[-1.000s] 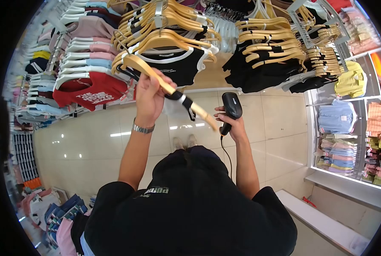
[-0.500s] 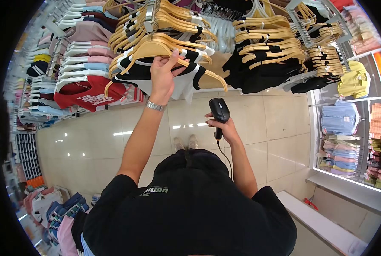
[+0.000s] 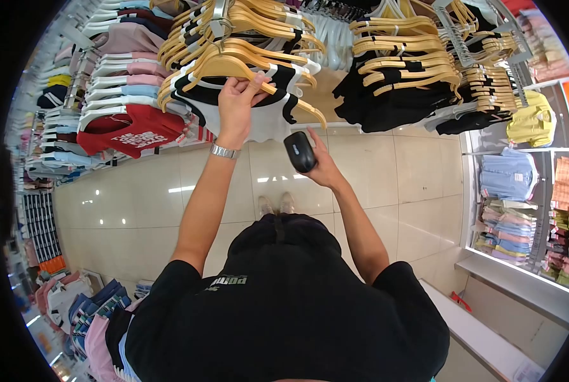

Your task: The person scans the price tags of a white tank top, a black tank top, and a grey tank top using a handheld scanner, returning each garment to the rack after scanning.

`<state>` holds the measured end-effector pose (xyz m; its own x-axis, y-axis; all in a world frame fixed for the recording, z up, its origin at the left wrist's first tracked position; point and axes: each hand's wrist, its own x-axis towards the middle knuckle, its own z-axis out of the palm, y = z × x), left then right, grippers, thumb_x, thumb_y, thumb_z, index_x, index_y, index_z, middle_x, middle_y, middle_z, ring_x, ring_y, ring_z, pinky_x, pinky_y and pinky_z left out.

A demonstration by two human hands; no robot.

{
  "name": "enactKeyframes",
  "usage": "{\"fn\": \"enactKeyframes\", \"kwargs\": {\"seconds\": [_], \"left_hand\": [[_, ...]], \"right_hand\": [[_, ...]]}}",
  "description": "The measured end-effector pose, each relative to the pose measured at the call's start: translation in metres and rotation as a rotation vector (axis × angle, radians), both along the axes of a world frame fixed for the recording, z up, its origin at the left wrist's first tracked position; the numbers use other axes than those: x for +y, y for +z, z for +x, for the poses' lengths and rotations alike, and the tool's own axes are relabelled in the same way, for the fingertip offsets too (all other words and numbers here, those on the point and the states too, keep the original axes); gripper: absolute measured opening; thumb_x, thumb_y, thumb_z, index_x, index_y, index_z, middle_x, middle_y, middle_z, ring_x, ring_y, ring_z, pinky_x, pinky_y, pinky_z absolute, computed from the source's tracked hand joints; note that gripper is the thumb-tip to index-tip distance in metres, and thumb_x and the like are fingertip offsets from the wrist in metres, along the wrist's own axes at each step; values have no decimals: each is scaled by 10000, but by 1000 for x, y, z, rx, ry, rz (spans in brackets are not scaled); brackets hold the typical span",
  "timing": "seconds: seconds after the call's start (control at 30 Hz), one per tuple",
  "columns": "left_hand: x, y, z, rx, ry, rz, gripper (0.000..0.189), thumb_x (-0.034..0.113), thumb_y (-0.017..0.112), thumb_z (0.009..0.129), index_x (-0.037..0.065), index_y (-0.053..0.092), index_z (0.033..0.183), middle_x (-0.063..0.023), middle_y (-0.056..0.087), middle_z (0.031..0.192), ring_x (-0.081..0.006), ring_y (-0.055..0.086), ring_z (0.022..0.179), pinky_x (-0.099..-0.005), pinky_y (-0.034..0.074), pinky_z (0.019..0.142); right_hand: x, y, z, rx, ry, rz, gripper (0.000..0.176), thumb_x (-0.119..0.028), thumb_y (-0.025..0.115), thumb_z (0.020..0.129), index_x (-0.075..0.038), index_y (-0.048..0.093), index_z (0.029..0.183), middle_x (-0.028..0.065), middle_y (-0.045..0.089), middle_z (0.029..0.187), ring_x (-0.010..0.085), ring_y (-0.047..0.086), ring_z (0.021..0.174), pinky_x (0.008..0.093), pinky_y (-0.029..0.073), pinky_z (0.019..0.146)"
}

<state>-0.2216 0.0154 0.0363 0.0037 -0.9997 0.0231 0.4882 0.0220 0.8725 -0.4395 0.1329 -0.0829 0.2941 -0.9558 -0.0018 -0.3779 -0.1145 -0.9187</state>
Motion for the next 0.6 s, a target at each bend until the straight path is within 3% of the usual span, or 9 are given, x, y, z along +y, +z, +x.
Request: {"fn": "enactKeyframes", "kwargs": {"seconds": [0.1,0.23,0.27,0.37,0.5,0.53,0.6], "left_hand": [[-3,-4,5,-31,-25,-3,259,144,699,944,-29,603,1112,-138,708,1037,-199,711,936,-313,595,844],[-5,-3,9,-58,-44,-5,269,143,695,947,-31,603,1131,-133,708,1057,-184,701,960,-308,592,851],[-5,-3,9,-64,-44,-6,275,142,695,947,-32,604,1140,-133,708,1063,-180,698,969,-307,591,851],[-3,-4,14,-62,-47,10,268,102,730,914,-30,636,1127,-102,713,1024,-132,687,917,-270,573,837],[12,-27,35,-336,106,-110,305,119,738,909,-20,660,1169,-81,710,1059,-126,668,950,-251,531,841],[18,-35,46,-439,225,-100,253,137,740,909,-15,678,1101,-67,698,1049,-128,656,953,-260,533,825],[18,-82,79,-531,390,-37,392,200,792,863,-20,632,1145,-116,660,1110,-176,631,1025,-299,526,875]], "right_hand": [[-18,-6,11,214,82,-89,528,-131,885,664,-40,662,1134,168,129,1655,349,206,1509,403,283,1177],[-45,1,30,105,86,-124,385,-109,848,673,-49,708,1026,209,164,1636,361,234,1498,404,338,1147],[-49,4,35,-15,63,-84,505,-101,860,672,-48,674,1140,199,299,1578,316,345,1446,378,399,1102],[-60,-6,44,-178,-6,85,627,-114,879,681,-44,616,1246,156,483,1427,245,509,1278,345,457,1021],[-62,2,46,-100,-49,276,693,-146,895,693,-25,570,1293,63,627,1138,172,589,1001,315,485,901],[-60,10,46,-100,-68,320,674,-146,894,695,-18,581,1278,46,638,1092,158,586,959,306,487,876],[-61,13,44,-106,-88,366,645,-150,897,692,-7,600,1247,24,648,1023,138,583,906,294,488,839]]}}
